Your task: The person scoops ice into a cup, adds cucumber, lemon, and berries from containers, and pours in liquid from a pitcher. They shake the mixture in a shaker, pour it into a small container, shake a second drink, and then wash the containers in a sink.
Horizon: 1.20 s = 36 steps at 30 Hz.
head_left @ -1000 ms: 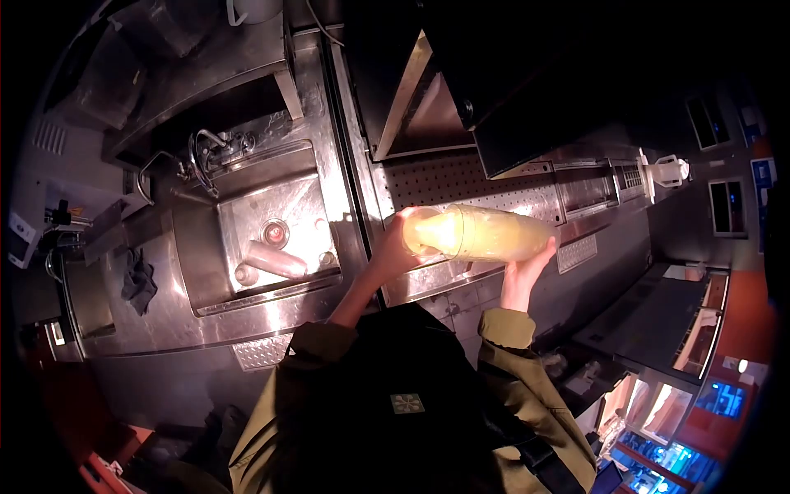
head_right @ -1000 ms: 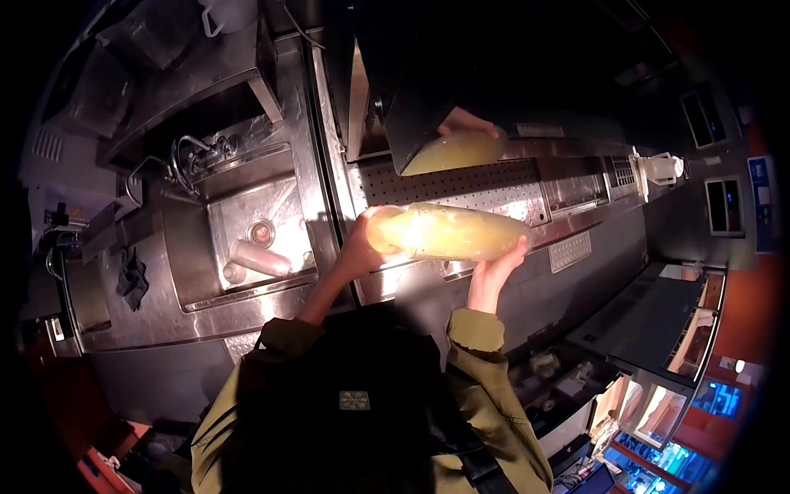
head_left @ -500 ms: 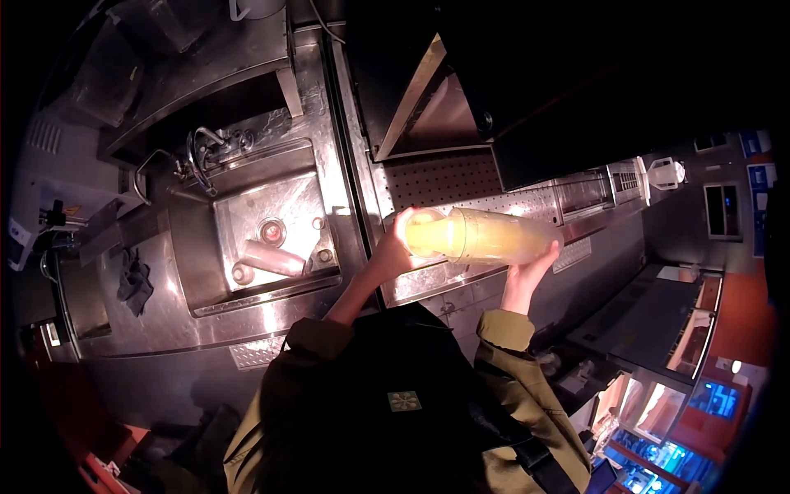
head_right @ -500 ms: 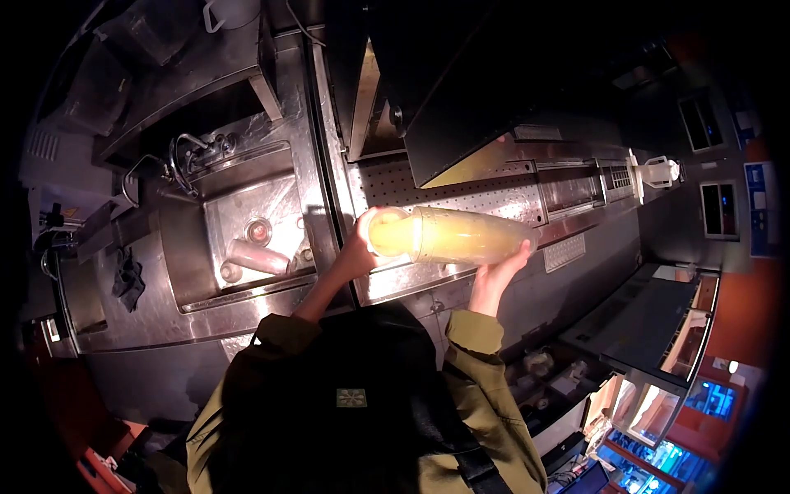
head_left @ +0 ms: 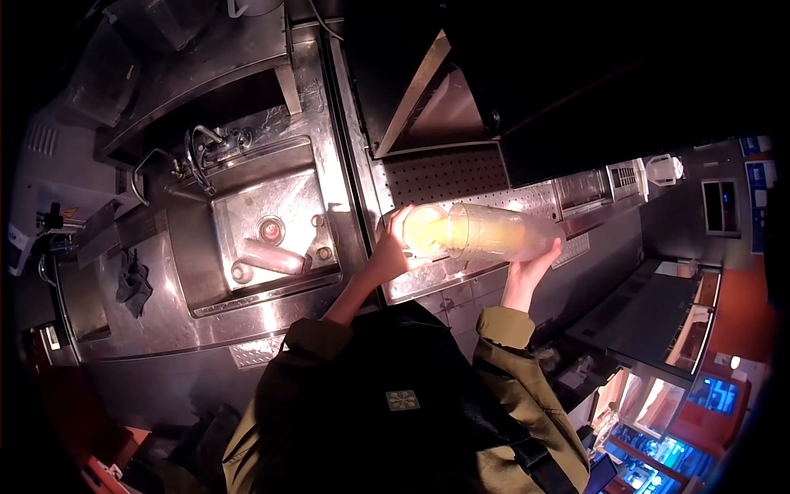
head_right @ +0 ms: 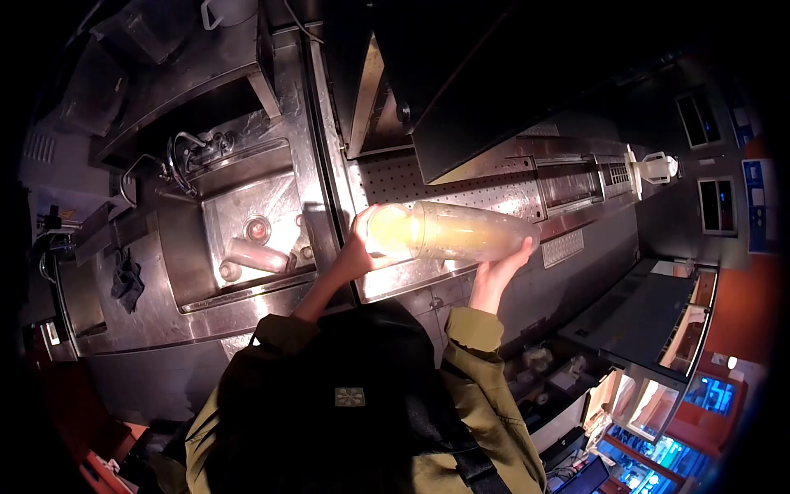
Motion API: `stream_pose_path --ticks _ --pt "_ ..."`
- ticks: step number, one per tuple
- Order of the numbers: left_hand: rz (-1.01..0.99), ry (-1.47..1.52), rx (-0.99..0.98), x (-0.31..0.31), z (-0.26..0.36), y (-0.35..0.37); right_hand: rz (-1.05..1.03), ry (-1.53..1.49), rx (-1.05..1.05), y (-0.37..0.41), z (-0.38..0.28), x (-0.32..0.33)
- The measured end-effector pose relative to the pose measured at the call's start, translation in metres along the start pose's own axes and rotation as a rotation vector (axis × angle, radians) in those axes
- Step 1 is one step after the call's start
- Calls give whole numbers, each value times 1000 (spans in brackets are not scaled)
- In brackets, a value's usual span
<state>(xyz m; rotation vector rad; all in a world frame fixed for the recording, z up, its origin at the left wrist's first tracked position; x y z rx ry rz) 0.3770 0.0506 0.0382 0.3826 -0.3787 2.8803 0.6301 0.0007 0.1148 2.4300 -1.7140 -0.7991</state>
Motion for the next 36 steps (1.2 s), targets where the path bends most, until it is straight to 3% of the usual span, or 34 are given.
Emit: stream_pose_path --ticks 3,12,27,36 --pt "9 145 115 5 8 0 5 3 20 4 -2 -4" --pt "60 86 3 6 -7 2 -39 -16 -1 6 -1 -4" --pt "32 74 44 10 -7 5 -42 -30 4 4 -3 -2" --pt "42 63 34 11 -12 7 -29 -11 109 17 -15 -15"
Point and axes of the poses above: each hand's wrist, its own y-axis away from the middle knuckle, its own x-axis out of the back of the hand, z = x × y, the point moved 1 cm from there along -y, towards the middle knuckle, and after that the axes turned 11 degrees about z, right-handed, at the moved point
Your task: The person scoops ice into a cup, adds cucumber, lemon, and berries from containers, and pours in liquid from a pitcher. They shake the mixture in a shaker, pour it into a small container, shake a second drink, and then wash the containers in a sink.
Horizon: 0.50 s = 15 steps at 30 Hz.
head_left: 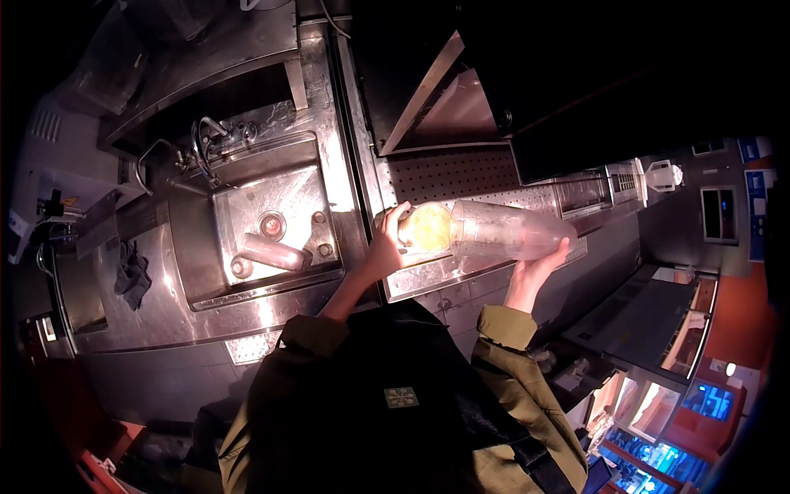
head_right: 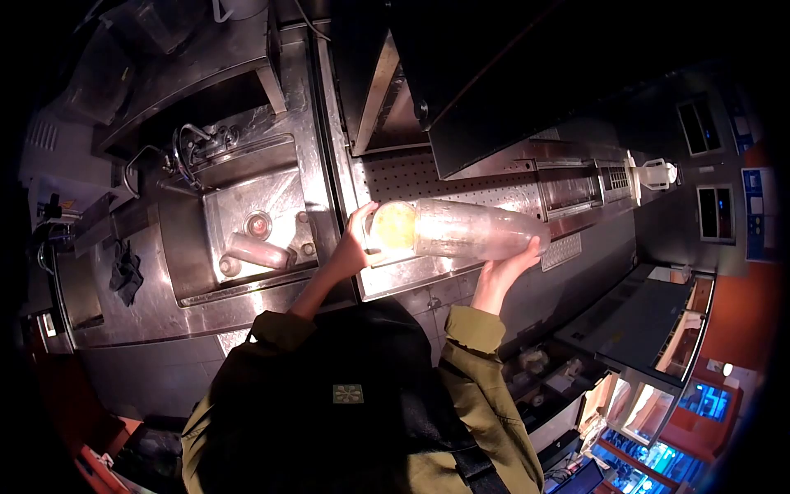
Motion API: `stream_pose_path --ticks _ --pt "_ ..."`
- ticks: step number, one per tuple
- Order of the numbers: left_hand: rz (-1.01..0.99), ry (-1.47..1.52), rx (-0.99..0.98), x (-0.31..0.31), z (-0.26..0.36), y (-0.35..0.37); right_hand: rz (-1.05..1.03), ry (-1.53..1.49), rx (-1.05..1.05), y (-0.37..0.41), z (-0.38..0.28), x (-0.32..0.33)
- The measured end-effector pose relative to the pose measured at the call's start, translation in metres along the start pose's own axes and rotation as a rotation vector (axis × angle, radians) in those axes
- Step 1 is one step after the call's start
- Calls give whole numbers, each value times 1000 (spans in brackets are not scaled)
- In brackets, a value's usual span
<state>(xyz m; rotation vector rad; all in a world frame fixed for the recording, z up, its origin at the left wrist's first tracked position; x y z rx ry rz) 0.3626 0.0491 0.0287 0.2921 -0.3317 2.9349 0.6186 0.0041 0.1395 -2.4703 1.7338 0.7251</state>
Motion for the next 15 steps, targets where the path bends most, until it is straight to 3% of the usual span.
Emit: stream_pose_path --ticks 6,15 --pt "-6 3 -17 9 10 -4 -97 23 137 17 -18 -16" --pt "-103 2 -1 36 46 -19 26 -36 -305 7 24 9"
Point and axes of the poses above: each hand's wrist, its own y-axis away from the middle knuckle, its own x-axis out of the back of the hand, z = x × y, the point moved 1 cm from there along -y, towards the middle knuckle, and after that the axes turned 11 degrees about z, right-handed, at the moved point
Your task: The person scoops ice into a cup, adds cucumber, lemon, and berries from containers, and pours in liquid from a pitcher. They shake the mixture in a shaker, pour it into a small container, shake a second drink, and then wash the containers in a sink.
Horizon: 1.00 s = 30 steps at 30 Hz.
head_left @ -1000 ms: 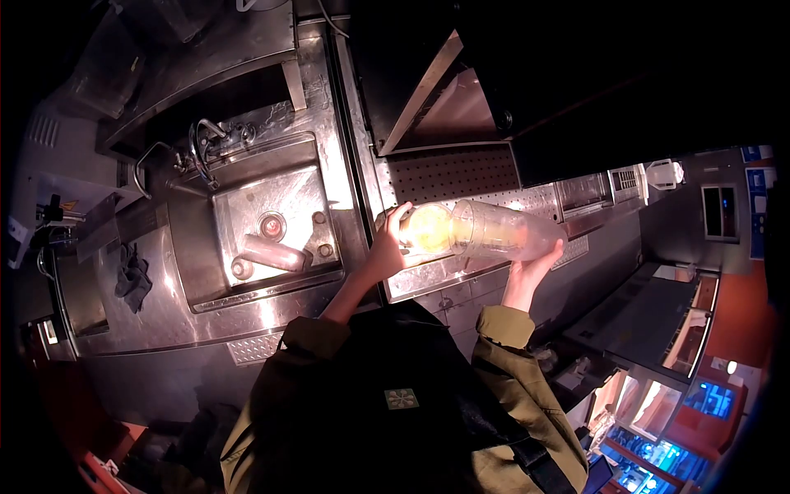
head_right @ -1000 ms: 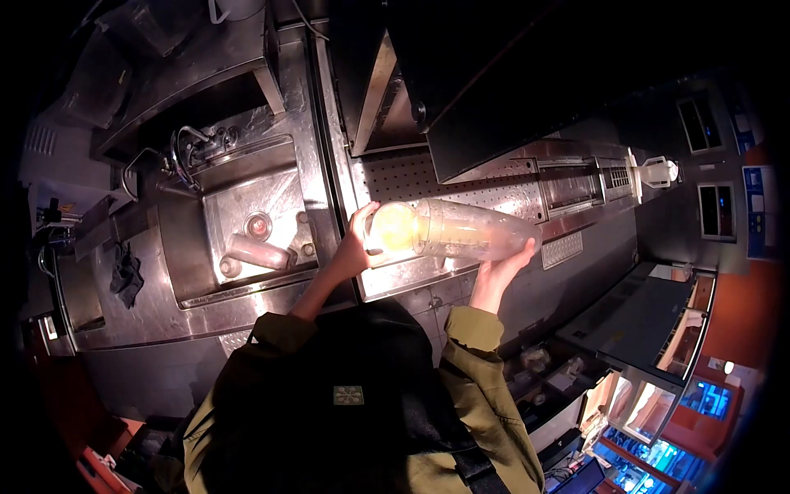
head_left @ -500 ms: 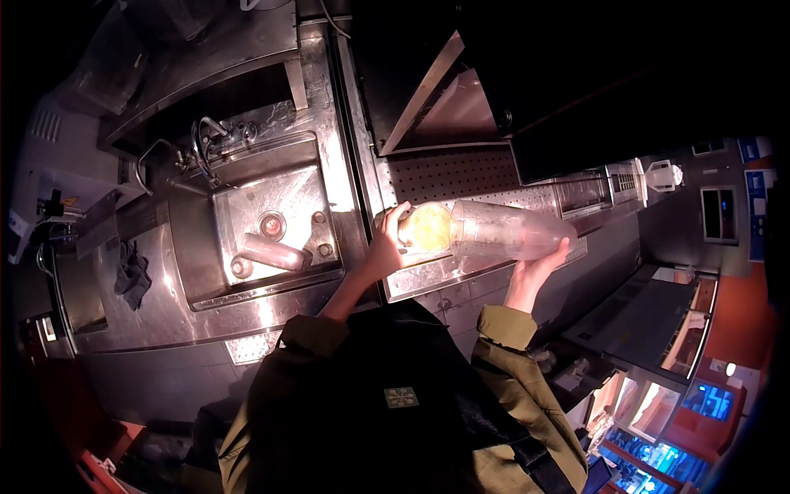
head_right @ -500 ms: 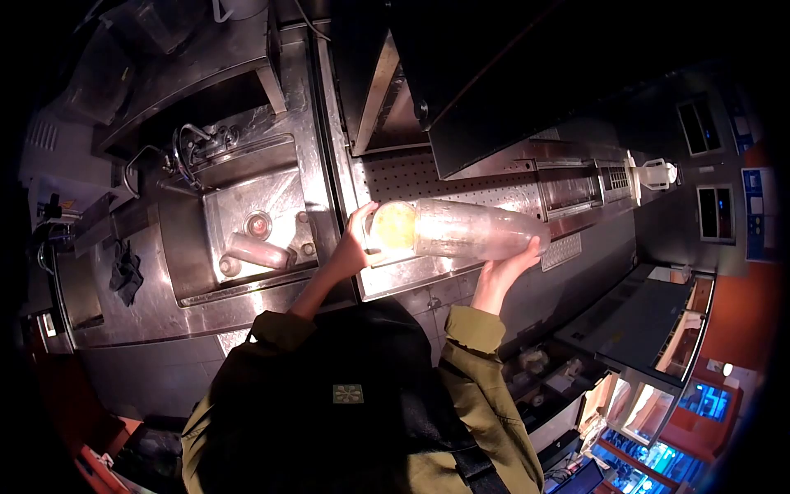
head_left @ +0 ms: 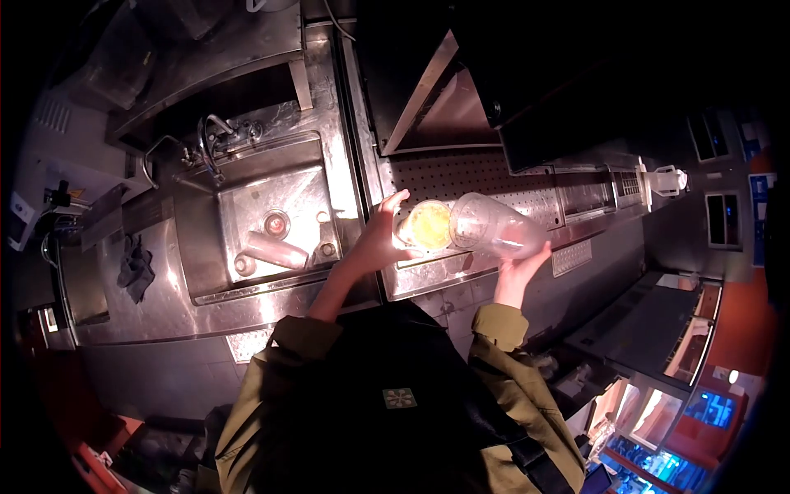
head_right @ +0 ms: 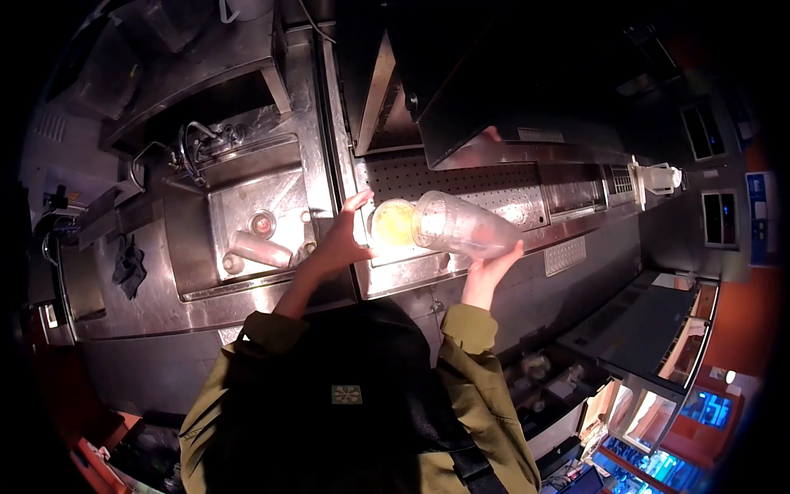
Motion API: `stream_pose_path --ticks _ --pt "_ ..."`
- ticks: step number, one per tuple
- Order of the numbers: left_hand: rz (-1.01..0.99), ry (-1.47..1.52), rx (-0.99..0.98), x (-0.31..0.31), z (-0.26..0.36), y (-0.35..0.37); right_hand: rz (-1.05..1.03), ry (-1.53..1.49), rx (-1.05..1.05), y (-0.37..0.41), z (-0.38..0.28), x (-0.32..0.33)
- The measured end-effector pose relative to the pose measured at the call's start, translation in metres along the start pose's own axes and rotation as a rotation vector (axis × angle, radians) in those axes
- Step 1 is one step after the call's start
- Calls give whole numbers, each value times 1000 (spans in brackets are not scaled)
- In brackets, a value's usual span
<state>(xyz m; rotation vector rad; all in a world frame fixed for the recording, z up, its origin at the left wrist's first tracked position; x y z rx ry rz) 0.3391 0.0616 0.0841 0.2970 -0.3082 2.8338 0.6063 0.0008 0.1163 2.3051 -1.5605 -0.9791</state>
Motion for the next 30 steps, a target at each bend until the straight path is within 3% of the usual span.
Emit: stream_pose_path --ticks 1,4,10,12,15,16,18,20,21,23,24,25,27,30 --pt "-31 -68 -19 3 7 -5 -41 -26 -31 -13 13 11" --pt "-176 -342 -103 6 33 -21 174 -53 -241 -18 37 31" --pt "-608 -999 -433 -41 46 -49 83 -190 -417 -26 58 71" --pt "-860 -959 -209 -46 62 -63 93 -249 -435 -36 64 92" --pt "-807 -887 -328 -46 54 -64 129 -278 -493 -31 59 108" --pt "-756 -852 -363 -47 44 -63 37 -288 -453 -24 56 104" --pt "-673 -812 -237 -45 32 -56 -20 -232 -442 -15 51 102" --pt "-491 -895 -474 -28 36 -34 -114 -235 -510 -20 55 108" --pt "-480 -900 -394 -12 59 -24 -164 -248 -573 -28 58 116" --pt "-248 -749 -302 10 66 6 -169 -214 -778 -12 65 105" --pt "-123 -671 -417 34 79 27 -146 -166 -879 6 65 91" --pt "-54 -603 -352 42 65 45 -95 -162 -817 19 71 81" --pt "55 -568 -114 69 80 81 -223 70 -869 36 102 56" --pt "-29 -1085 -80 128 138 165 -437 409 -976 80 167 27"
Point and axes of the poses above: each hand's wrist, its own y-axis away from the middle knuckle, its own x-axis out of the back of the hand, z = x × y, the point moved 1 cm from there along -y, towards the middle knuckle, and after that the axes turned 11 degrees about z, right-handed, at the moved point
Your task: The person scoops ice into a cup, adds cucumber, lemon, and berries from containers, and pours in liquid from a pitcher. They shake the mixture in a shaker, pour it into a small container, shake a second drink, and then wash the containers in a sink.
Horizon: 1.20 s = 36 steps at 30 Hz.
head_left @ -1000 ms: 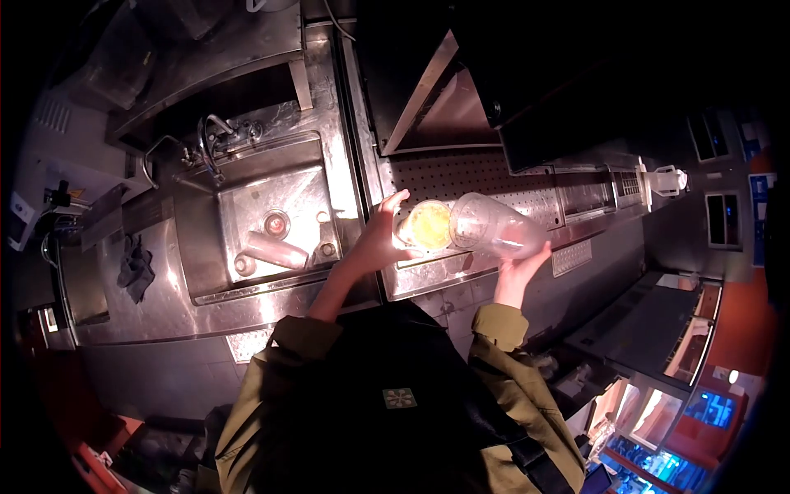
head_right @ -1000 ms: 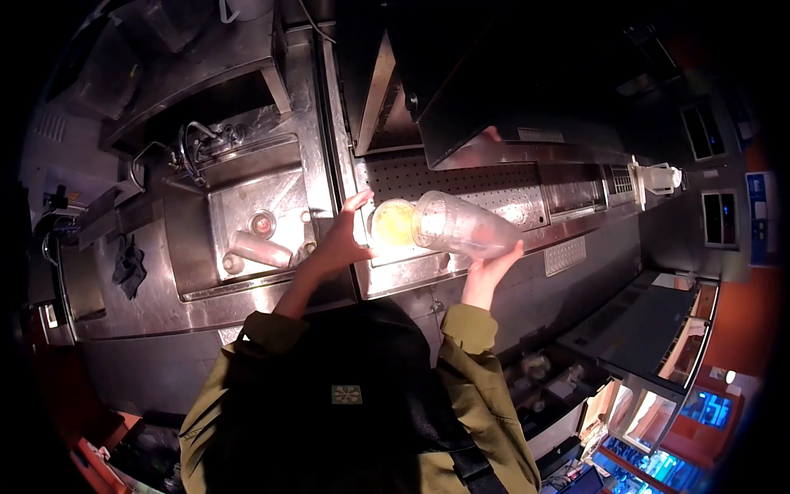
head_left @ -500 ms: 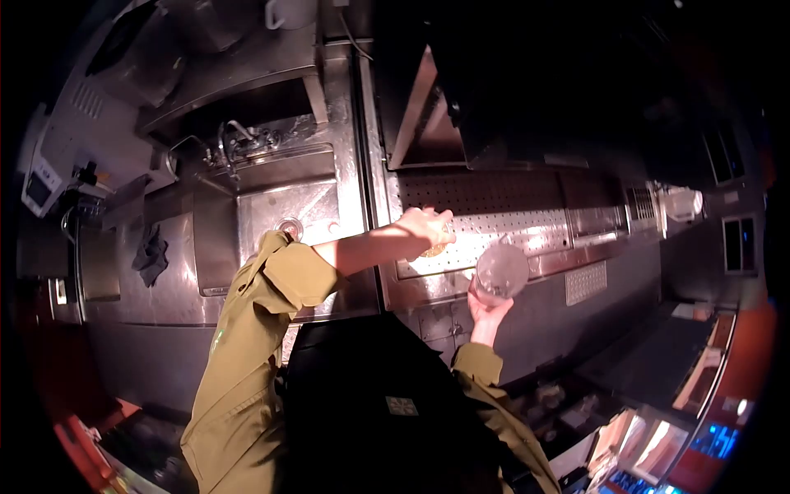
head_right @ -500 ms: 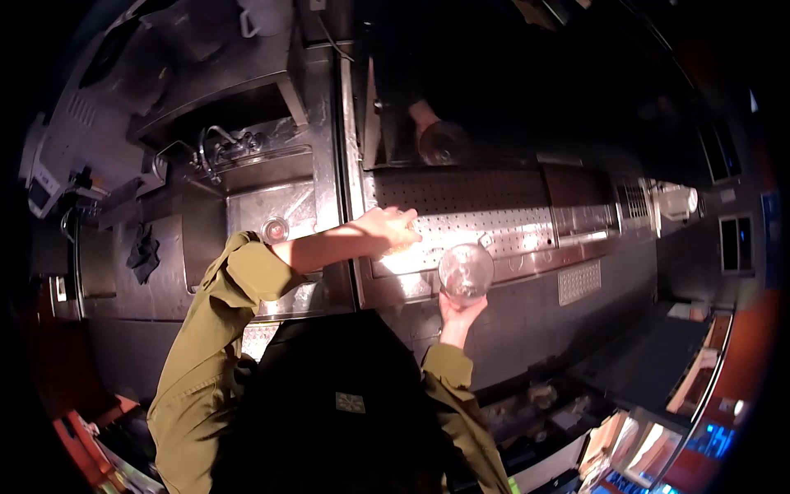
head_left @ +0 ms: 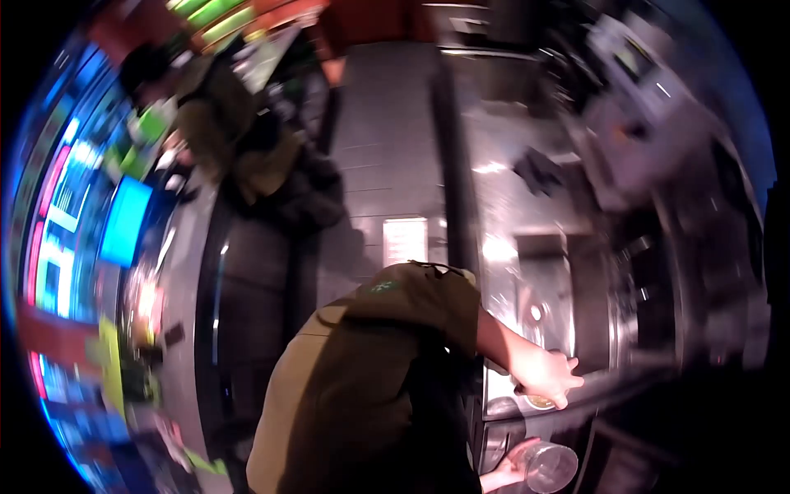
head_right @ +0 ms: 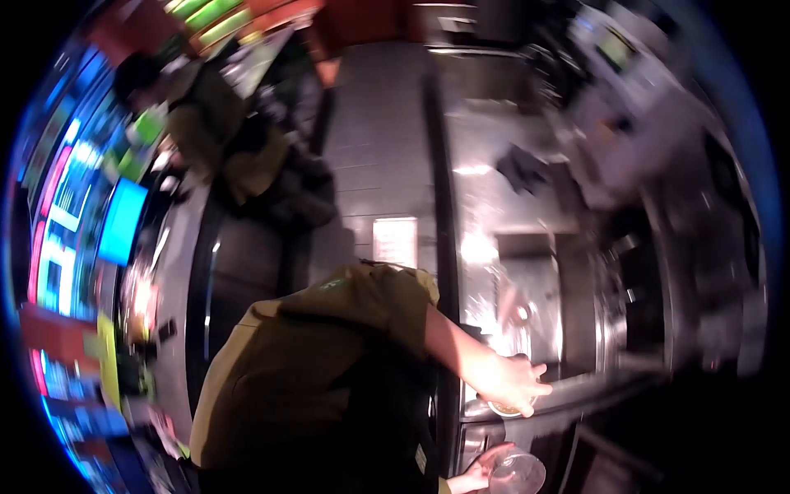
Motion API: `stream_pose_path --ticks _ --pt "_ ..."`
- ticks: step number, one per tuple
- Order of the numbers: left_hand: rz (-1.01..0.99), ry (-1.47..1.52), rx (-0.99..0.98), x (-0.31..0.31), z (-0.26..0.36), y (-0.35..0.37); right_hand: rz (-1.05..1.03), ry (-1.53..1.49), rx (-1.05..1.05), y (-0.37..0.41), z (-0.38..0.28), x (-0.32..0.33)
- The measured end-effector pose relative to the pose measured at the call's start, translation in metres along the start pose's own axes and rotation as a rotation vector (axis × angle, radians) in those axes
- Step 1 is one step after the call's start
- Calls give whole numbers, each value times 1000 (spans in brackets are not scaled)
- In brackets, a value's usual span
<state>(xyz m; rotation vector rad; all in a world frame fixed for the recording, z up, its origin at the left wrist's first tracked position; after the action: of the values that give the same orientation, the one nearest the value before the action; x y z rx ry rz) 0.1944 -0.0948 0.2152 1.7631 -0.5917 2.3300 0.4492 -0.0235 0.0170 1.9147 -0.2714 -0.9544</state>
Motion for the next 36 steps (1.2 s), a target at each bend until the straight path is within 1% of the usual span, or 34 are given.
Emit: stream_pose_path --ticks 1,2,4,5,6,9,10,11,12,13,14,15,16,17,18,19,20,21,22,23,25,26,28,30,32,34,36 --pt "72 0 131 -7 -8 29 -29 77 -35 -9 21 -18" --pt "114 17 244 0 -15 64 -58 144 -61 -15 43 -35" --pt "199 44 424 41 -13 151 -104 262 -105 -20 91 -62" --pt "135 53 545 61 -13 190 -132 323 -128 -21 121 -74" --pt "130 51 673 78 -11 230 -155 381 -154 -21 152 -84" --pt "181 -44 983 105 -6 352 -212 518 -235 -14 253 -107" --pt "192 -66 1067 115 3 395 -236 551 -257 -9 288 -113" --pt "333 -117 1077 110 9 448 -253 581 -277 -3 321 -116" --pt "429 -169 1085 114 15 495 -271 613 -295 2 354 -118" --pt "371 -140 1249 131 25 534 -287 635 -308 8 387 -123" --pt "271 -125 1380 150 36 570 -303 657 -319 14 414 -127" --pt "320 -162 1459 163 51 607 -314 676 -334 20 444 -131" --pt "279 -200 1539 173 65 644 -330 695 -344 28 474 -136" --pt "329 -296 1563 173 79 686 -344 711 -357 36 504 -142" --pt "342 -335 1648 177 92 721 -359 730 -363 42 530 -143" --pt "362 -298 1805 191 109 746 -369 741 -370 48 554 -146" --pt "349 -280 1921 196 122 778 -377 745 -376 55 575 -150" --pt "385 -309 1987 202 136 807 -382 760 -385 61 594 -152" --pt "336 -342 2087 205 149 835 -390 771 -383 65 609 -154" --pt "329 -280 2218 216 160 854 -389 780 -386 67 619 -156" --pt "361 -264 2290 210 183 912 -395 789 -376 70 634 -160" --pt "410 -305 2307 206 195 935 -398 794 -367 70 640 -160" --pt "400 -338 2348 196 213 983 -403 791 -349 67 645 -164" --pt "442 -290 2414 191 224 1014 -402 786 -321 63 642 -164" --pt "463 -315 2425 173 232 1047 -401 772 -290 58 637 -165" --pt "466 -228 2487 164 234 1063 -409 764 -266 51 630 -167" --pt "464 -229 2497 148 241 1084 -421 756 -247 41 620 -170"
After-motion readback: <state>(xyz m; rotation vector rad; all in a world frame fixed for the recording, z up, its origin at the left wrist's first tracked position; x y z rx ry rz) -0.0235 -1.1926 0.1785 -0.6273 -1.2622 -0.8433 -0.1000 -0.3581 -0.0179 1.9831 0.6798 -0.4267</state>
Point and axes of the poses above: each hand's wrist, its own y-axis away from the middle knuckle, its own x-axis out of the back of the hand, z = x × y, the point moved 1 cm from there along -y, towards the middle knuckle, and after that the axes turned 11 degrees about z, right-handed, at the moved point
